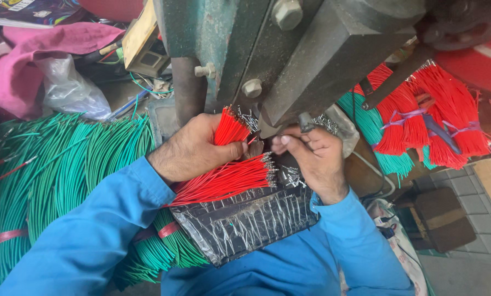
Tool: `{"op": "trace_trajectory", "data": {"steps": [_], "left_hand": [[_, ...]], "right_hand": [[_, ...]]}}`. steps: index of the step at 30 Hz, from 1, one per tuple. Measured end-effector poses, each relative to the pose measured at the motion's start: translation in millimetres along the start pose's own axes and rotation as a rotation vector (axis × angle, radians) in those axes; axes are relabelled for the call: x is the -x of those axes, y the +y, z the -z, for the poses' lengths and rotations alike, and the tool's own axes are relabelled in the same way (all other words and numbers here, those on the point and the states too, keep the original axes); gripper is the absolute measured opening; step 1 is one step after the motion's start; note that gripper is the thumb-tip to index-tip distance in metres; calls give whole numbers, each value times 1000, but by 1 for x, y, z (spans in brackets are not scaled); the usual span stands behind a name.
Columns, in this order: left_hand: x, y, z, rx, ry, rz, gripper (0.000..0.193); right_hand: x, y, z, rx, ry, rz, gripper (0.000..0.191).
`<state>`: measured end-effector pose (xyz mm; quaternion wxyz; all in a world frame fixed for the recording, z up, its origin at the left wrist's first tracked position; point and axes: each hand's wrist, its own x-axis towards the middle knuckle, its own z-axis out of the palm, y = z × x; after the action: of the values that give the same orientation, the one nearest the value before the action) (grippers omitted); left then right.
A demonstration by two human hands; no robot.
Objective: The person repeatedly inserts red insulated wires into a press machine and crimps metal terminals onto their ends. The operator holds a bundle of wires in the left hand and feeds them one by one into the tool, then releases the finished wires onto a tray.
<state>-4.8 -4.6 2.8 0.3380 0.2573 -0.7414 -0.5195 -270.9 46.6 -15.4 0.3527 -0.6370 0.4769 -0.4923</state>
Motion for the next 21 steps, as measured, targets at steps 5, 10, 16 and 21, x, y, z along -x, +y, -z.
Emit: {"op": "trace_trajectory", "data": {"steps": [5, 10, 16, 21], "left_hand": [[1, -3, -1, -63, 53, 24, 18], [0, -3, -1, -64, 61, 24, 18], [1, -1, -2, -83, 76, 9, 21], [1, 1, -1, -100, 71, 15, 21]], "right_hand": [[0, 2, -19, 97, -34, 75, 8], [-4, 4, -15, 54, -25, 36, 10], [-6, 6, -19, 78, -71, 26, 12], [-8, 6, -19, 113, -53, 42, 12]]}}
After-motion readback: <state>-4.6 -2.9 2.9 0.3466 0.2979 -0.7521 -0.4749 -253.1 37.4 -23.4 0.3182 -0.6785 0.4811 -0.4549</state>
